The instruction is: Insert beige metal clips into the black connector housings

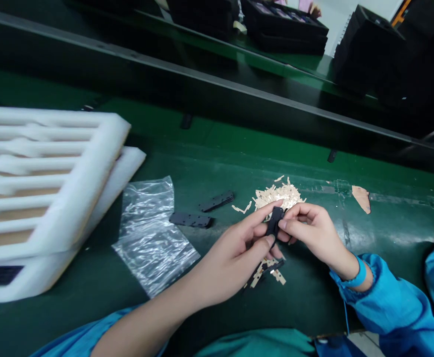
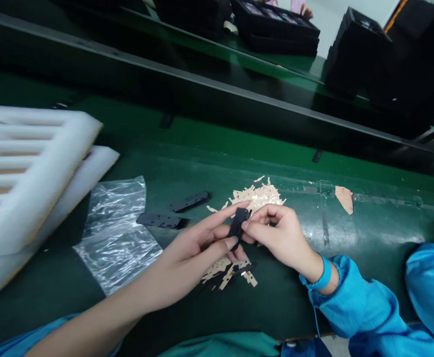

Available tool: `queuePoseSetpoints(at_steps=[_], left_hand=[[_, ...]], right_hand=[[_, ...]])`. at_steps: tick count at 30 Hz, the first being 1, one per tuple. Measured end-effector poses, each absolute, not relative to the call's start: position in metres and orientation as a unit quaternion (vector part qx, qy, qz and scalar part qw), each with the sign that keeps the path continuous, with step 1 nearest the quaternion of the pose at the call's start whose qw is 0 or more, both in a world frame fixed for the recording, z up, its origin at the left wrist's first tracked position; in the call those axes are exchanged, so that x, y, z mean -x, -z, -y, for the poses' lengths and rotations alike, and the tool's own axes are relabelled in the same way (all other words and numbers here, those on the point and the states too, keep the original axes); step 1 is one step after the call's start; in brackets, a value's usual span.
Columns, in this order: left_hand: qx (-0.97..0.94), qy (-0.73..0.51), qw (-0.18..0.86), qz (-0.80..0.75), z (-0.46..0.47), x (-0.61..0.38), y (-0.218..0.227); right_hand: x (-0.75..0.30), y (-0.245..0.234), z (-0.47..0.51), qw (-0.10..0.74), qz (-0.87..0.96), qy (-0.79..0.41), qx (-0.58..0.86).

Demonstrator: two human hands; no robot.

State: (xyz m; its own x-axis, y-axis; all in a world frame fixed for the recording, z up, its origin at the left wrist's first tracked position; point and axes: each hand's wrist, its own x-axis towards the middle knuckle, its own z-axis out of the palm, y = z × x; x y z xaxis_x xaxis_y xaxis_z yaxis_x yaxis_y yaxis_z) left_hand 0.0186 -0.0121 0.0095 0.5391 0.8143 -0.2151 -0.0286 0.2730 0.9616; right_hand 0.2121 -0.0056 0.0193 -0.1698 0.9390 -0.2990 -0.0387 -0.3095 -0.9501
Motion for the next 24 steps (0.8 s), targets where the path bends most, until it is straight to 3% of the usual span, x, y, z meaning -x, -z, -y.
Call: queuePoseSetpoints(at_steps=[24], left_hand=[[-0.508,-0.296,0.717,-0.374,0.0140,-0.0175,-0.0108]], right_hand=[[-0.2098,-0.0165,0.0103,0.403,0.457,-0.583,0.538]])
